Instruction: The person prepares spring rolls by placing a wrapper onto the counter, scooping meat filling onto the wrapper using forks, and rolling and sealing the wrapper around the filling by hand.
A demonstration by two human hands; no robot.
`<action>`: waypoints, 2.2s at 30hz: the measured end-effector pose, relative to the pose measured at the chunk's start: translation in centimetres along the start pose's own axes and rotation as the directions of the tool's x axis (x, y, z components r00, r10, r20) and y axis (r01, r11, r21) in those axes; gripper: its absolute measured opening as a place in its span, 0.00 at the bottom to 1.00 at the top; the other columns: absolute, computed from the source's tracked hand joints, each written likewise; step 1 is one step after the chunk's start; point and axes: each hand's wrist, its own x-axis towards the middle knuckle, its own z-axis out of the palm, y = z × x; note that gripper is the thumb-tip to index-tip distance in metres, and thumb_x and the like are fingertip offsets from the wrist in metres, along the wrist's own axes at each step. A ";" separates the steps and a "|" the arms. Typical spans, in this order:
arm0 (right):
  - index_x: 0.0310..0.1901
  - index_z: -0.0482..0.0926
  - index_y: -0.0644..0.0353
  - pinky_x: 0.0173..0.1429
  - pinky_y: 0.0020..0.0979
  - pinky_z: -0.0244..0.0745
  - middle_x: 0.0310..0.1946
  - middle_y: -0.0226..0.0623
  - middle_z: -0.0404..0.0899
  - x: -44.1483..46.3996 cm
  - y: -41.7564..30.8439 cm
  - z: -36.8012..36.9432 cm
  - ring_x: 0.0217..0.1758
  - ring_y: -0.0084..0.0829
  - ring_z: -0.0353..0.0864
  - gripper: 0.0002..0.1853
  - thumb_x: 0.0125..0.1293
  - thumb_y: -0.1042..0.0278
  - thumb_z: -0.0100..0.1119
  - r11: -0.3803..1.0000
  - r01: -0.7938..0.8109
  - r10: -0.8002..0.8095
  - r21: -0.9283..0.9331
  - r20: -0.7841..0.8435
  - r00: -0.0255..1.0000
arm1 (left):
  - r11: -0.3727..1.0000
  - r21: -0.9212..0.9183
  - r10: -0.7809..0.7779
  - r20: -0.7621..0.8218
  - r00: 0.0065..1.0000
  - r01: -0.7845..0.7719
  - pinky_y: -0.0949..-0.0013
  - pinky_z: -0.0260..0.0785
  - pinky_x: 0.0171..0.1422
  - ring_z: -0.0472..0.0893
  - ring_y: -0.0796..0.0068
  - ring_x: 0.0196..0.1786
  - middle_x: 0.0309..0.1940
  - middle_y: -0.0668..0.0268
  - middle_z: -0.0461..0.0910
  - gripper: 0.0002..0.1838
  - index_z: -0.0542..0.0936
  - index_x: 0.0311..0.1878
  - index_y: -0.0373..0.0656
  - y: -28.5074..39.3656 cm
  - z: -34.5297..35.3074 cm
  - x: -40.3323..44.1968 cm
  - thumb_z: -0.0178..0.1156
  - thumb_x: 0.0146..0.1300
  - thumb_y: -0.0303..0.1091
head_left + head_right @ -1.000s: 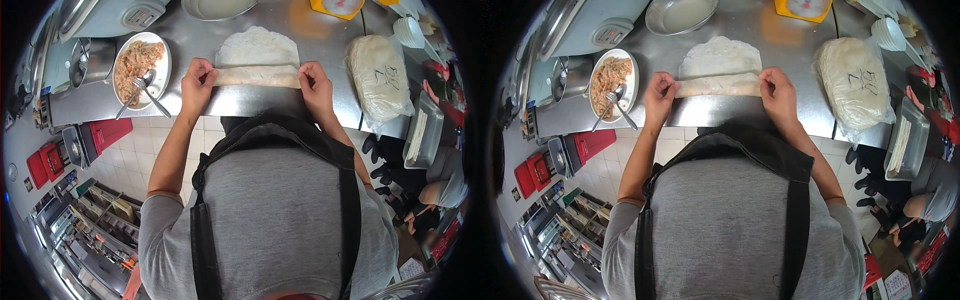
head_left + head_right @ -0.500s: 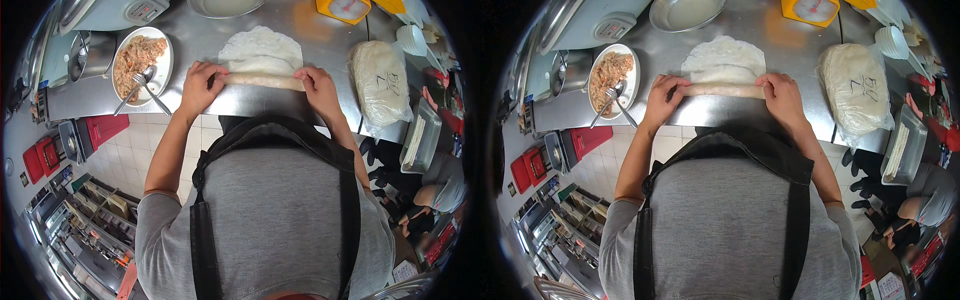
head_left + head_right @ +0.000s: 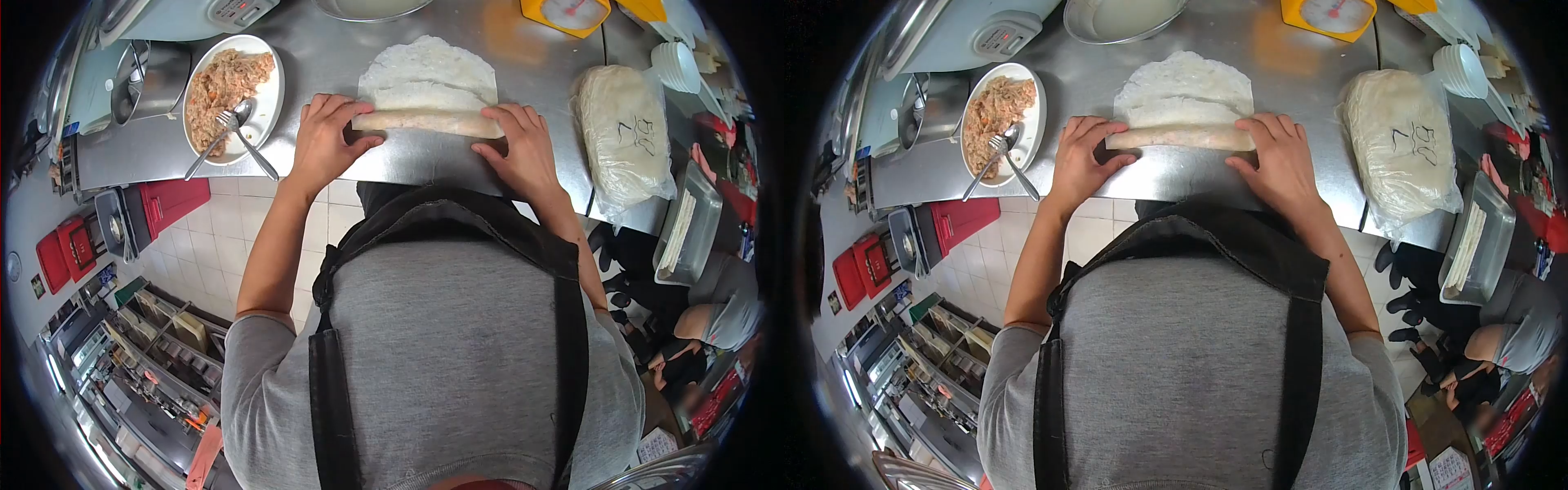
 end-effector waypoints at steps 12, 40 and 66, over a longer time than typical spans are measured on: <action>0.61 0.79 0.58 0.66 0.44 0.69 0.59 0.38 0.77 0.5 -1.4 0.6 0.61 0.43 0.74 0.27 0.57 0.69 0.73 0.971 0.203 -0.215 -0.126 -0.083 0.973 | 1.000 0.004 -0.010 -0.135 0.991 0.011 0.58 0.66 0.63 0.73 0.59 0.57 0.52 0.67 0.76 0.25 0.90 0.47 0.53 -0.4 1.1 -0.2 0.84 0.40 0.35; 0.68 0.77 0.57 0.63 0.42 0.69 0.48 0.38 0.82 -0.3 0.7 1.9 0.56 0.42 0.77 0.32 0.60 0.68 0.71 0.960 0.243 -0.260 -0.137 -0.129 0.957 | 0.980 -0.139 0.137 -0.043 0.990 -0.141 0.58 0.79 0.58 0.84 0.58 0.52 0.51 0.65 0.88 0.42 0.69 0.77 0.56 0.7 0.9 0.3 0.73 0.59 0.27; 0.73 0.72 0.58 0.61 0.46 0.74 0.45 0.42 0.81 3.4 -3.0 3.1 0.52 0.47 0.80 0.38 0.58 0.76 0.72 0.980 0.177 -0.181 0.088 0.043 0.982 | 0.938 -0.347 0.031 0.107 0.994 0.008 0.55 0.79 0.54 0.84 0.56 0.48 0.43 0.59 0.83 0.55 0.55 0.84 0.57 4.4 3.1 2.5 0.73 0.55 0.22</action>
